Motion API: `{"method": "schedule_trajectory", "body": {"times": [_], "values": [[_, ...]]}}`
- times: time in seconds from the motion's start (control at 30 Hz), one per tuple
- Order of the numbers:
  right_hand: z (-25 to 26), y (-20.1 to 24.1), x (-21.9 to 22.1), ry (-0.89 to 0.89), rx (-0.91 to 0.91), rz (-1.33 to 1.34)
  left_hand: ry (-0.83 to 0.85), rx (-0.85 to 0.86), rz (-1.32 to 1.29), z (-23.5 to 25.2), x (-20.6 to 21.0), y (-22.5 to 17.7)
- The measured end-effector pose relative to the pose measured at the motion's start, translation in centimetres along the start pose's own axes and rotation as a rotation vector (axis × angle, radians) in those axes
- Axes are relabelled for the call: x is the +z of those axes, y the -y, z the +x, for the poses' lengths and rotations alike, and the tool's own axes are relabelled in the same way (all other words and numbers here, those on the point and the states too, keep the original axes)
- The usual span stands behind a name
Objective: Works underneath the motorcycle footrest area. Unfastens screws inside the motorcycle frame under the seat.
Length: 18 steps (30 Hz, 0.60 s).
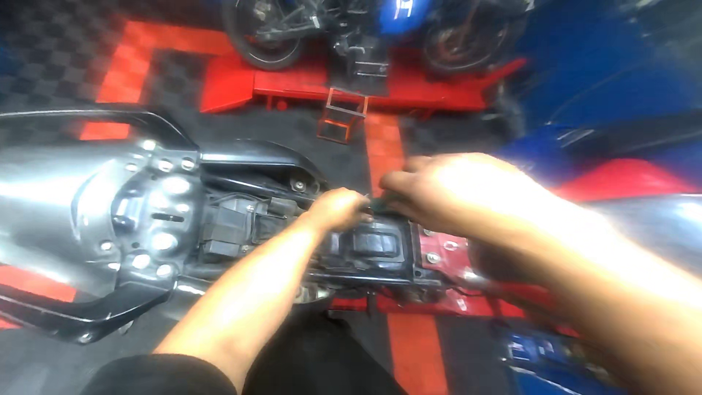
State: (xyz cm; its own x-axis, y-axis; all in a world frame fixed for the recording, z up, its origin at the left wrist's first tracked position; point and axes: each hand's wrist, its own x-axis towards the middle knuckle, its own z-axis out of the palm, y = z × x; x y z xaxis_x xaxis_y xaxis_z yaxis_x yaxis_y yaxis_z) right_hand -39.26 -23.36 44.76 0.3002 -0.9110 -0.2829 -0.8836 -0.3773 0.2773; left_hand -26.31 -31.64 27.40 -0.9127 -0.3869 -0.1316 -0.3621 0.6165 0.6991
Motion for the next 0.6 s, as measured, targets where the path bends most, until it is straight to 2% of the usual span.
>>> {"method": "schedule_trajectory", "body": {"times": [0.13, 0.3, 0.37, 0.6], "values": [[-0.1, 0.4, -0.5, -0.058, -0.212, 0.062, 0.001, -0.008, 0.03, -0.5, -0.3, -0.6], [-0.2, 0.2, -0.6, -0.074, -0.318, 0.026, -0.004, -0.01, 0.061, -0.6, -0.3, -1.0], [-0.2, -0.3, -0.4, -0.085, -0.325, 0.042, 0.003, -0.011, 0.056, -0.5, -0.2, -1.1], [1.2, -0.4, -0.1, 0.002, -0.17, 0.035, -0.012, -0.015, 0.019, 0.1, 0.2, -0.2]]}}
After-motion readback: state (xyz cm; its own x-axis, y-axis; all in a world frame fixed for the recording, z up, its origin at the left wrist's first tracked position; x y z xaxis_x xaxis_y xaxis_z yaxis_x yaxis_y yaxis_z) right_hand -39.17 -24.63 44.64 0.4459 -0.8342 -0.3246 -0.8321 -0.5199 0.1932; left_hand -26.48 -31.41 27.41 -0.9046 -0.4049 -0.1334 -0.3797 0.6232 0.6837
